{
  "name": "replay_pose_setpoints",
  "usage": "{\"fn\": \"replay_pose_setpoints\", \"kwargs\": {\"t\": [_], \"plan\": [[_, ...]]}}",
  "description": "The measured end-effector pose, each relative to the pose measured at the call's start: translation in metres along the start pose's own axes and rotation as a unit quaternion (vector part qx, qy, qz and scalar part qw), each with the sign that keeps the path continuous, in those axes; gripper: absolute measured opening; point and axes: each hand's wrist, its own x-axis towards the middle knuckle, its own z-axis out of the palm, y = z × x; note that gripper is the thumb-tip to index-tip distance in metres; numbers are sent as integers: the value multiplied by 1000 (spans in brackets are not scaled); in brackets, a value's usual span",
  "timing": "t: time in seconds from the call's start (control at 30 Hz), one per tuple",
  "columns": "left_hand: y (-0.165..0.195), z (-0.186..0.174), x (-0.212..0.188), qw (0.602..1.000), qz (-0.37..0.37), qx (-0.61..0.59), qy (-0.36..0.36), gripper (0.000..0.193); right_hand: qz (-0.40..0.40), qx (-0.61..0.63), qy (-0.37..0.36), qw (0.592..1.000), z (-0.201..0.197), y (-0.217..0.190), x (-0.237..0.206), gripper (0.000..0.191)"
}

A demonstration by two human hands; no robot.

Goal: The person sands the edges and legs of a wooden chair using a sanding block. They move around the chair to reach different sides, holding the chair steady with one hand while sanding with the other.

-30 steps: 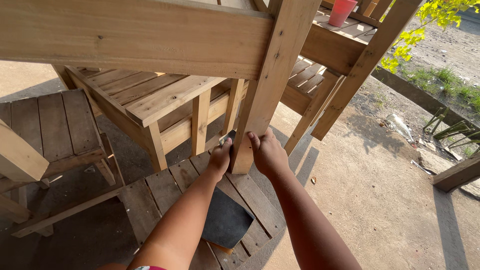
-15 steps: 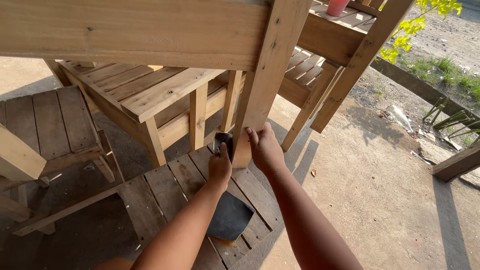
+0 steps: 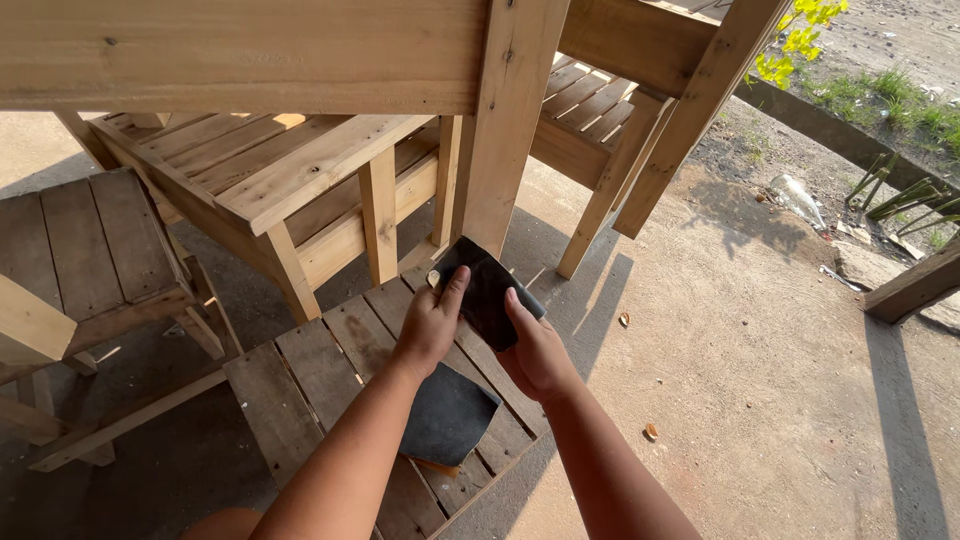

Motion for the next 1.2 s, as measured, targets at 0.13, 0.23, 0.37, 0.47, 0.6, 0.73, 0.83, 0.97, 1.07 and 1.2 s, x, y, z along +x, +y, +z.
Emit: {"fn": "replay_pose_setpoints", "kwargs": {"t": [0.13, 0.23, 0.37, 0.47, 0.6, 0.73, 0.83, 0.97, 1.07, 1.2], "plan": [[6, 2, 29, 955, 28, -201, 218, 60, -113, -81, 202, 969, -41, 8, 11, 48], [27, 11, 56, 946, 229, -173, 147, 65, -42, -211, 282, 935, -57, 21, 31, 46], [41, 34, 77, 936, 268, -152, 171, 63, -26, -193, 119, 974, -23, 12, 73, 59], [37, 43, 79, 924, 293, -67, 234, 60, -154, -120, 24, 981, 21, -42, 104, 61], [33, 47, 77, 888, 321, 46, 327, 56, -250, -215, -42, 943, 60, -93, 126, 71], [40, 50, 73, 881, 275, 15, 385, 61, -184, -193, -20, 964, 53, -61, 107, 89], [45, 49, 70, 851, 354, 27, 388, 63, -54, -58, -42, 996, 37, -28, 83, 110], [51, 43, 66, 879, 335, 4, 340, 66, -61, 18, -32, 997, 35, -48, 93, 111], [60, 31, 53, 888, 329, 25, 319, 63, -126, 32, -130, 983, 36, -90, 123, 94], [94, -8, 21, 833, 399, 123, 363, 63, -220, -224, -107, 943, 20, -71, 131, 53]]}}
